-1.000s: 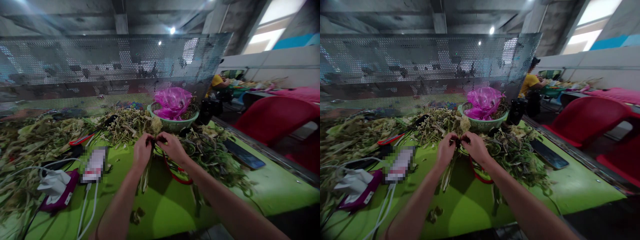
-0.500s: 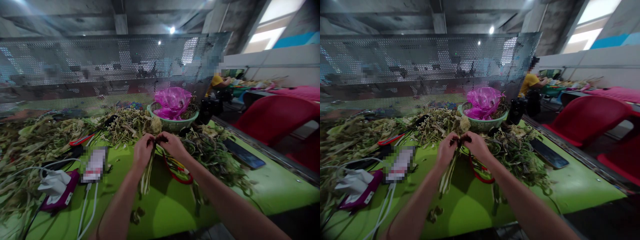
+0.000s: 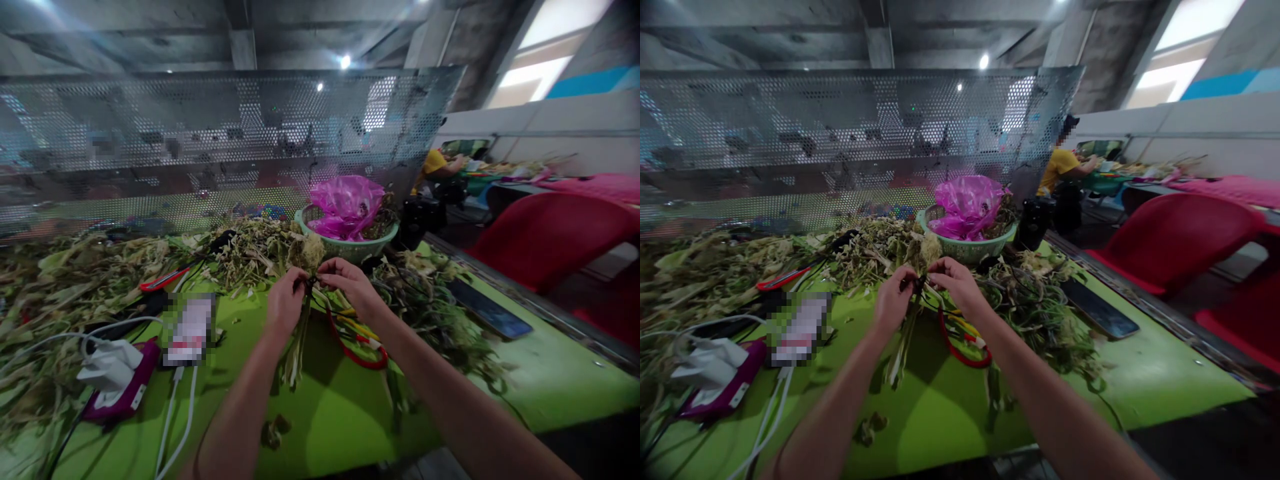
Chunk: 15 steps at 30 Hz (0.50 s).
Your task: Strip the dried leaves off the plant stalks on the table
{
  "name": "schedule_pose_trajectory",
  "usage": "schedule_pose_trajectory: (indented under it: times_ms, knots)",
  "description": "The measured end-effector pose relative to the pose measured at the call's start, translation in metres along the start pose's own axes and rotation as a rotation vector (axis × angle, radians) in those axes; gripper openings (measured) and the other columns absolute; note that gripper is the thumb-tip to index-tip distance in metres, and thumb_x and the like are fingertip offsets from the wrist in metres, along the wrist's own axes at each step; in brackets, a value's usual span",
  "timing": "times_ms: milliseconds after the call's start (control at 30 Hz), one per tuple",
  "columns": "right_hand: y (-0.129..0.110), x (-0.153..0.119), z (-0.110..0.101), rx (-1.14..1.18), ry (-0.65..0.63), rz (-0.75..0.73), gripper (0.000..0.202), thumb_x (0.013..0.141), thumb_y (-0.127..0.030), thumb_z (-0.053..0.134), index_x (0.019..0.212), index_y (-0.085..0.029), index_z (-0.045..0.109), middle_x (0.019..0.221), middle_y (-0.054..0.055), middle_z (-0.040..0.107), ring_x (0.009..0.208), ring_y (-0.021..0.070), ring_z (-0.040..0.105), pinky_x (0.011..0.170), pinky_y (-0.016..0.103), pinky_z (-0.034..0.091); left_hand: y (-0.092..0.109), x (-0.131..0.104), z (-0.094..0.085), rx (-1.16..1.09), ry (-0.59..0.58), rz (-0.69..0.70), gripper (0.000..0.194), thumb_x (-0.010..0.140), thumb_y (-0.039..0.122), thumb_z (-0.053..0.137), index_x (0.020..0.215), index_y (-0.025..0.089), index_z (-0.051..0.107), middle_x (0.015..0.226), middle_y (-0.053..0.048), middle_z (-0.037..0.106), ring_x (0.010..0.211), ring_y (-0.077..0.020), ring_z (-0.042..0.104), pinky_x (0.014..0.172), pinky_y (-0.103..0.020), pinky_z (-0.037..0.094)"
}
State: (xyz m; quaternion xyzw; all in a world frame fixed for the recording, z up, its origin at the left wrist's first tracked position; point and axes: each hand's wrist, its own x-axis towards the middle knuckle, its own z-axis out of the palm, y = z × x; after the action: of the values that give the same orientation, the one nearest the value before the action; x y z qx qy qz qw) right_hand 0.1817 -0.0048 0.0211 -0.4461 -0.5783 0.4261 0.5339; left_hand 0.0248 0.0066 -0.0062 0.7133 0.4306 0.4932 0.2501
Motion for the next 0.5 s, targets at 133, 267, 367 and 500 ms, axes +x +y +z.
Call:
schedule_pose_trajectory:
  times_ms: [133,267,367,500]
  knots:
    - [0.007,0.002,-0.001,-0.099,-0.049,-0.011,0.02,0.065,-0.029,0.068,0.079,-0.016,0.062,0.071,-0.002,0.059,0.068,0.0126,0.052,0.066,0.026,0.04,0.004,0.0,-0.002,-0.01,-0.013,-0.006,0.016,0.075,0.011,0.049,0.083,0.021,0.06,0.074,0.002,0.061,0.068,-0.0129,0.054,0.067,-0.022,0.039]
    - [0.003,0.001,-0.001,-0.09,0.009,0.015,0.015,0.065,-0.027,0.066,0.074,-0.016,0.06,0.064,-0.004,0.055,0.059,0.0104,0.047,0.06,0.024,0.036,0.001,0.001,-0.002,-0.063,-0.017,-0.019,0.016,0.075,0.011,0.05,0.083,0.02,0.06,0.075,0.002,0.062,0.068,-0.0126,0.054,0.066,-0.022,0.04]
    - [-0.002,0.0,-0.002,-0.026,0.005,0.053,0.014,0.067,-0.029,0.064,0.07,-0.017,0.057,0.058,-0.006,0.049,0.052,0.0091,0.043,0.054,0.024,0.033,-0.007,0.004,-0.002,-0.129,-0.047,-0.048,0.014,0.074,0.014,0.052,0.082,0.02,0.062,0.075,0.001,0.063,0.069,-0.0129,0.055,0.066,-0.023,0.041]
    - [-0.001,0.003,-0.008,-0.073,0.0,0.104,0.009,0.066,-0.025,0.06,0.064,-0.018,0.054,0.052,-0.006,0.048,0.05,0.0099,0.044,0.052,0.024,0.032,-0.016,0.01,-0.006,-0.234,-0.081,-0.104,0.011,0.074,0.019,0.053,0.08,0.019,0.063,0.071,0.002,0.062,0.067,-0.0123,0.054,0.066,-0.022,0.041]
